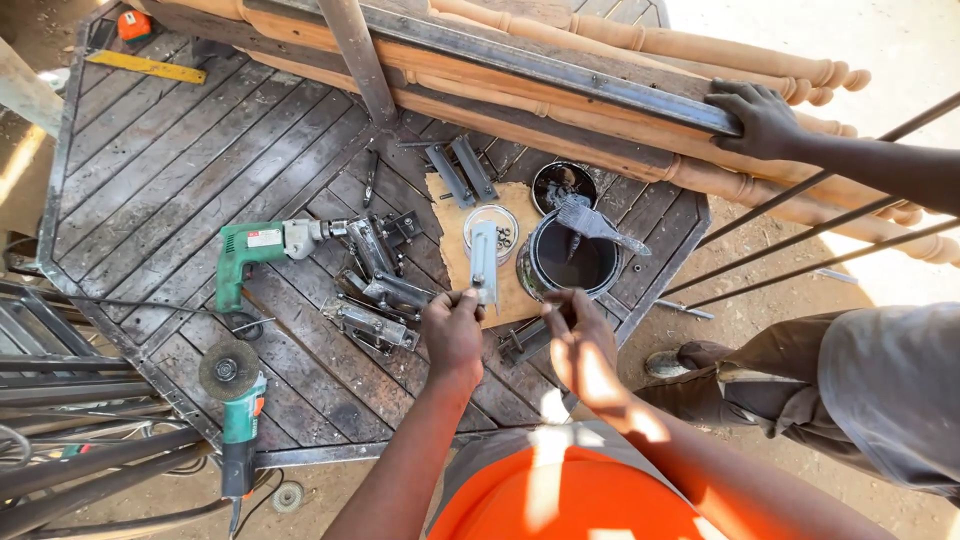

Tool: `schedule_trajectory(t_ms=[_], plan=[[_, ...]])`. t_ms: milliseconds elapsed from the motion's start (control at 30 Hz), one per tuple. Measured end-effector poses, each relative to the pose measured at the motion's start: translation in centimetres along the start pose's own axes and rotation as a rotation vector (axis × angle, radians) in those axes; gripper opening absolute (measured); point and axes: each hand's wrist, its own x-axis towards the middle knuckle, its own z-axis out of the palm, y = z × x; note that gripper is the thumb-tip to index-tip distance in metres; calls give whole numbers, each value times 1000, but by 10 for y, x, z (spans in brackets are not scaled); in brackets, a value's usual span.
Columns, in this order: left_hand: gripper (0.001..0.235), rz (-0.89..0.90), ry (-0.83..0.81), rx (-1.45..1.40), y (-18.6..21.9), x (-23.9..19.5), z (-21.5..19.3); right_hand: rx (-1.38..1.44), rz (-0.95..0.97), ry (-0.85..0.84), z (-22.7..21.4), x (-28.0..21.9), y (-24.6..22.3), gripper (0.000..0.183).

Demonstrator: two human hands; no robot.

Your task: Applying paint or sealant to metal components with a brush and then assembling small metal parts on a workbench.

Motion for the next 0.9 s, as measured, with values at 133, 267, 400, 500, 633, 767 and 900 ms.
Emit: schedule_trajectory(t_ms=[133,267,400,500,633,767,900], plan=[[22,-231,-25,-202,41,-3,-5,-134,59,-168,35,12,54,24],[20,-350,-19,-370,35,19,-6,358,214,-254,54,19,43,36],[21,-403,-14,-364,48,13,-1,729,177,-334,84,48,50,39],[20,-417,10,-386,62,-1,2,750,117,-375,97,53,57,32],[17,-407,20,-379,46,27,2,832,120,-363,87,38,26,32],[19,-429,7,-392,44,42,4,877,142,-290,91,48,23,25],[23,-514,-59,-419,48,56,3,917,215,-257,103,53,24,18]])
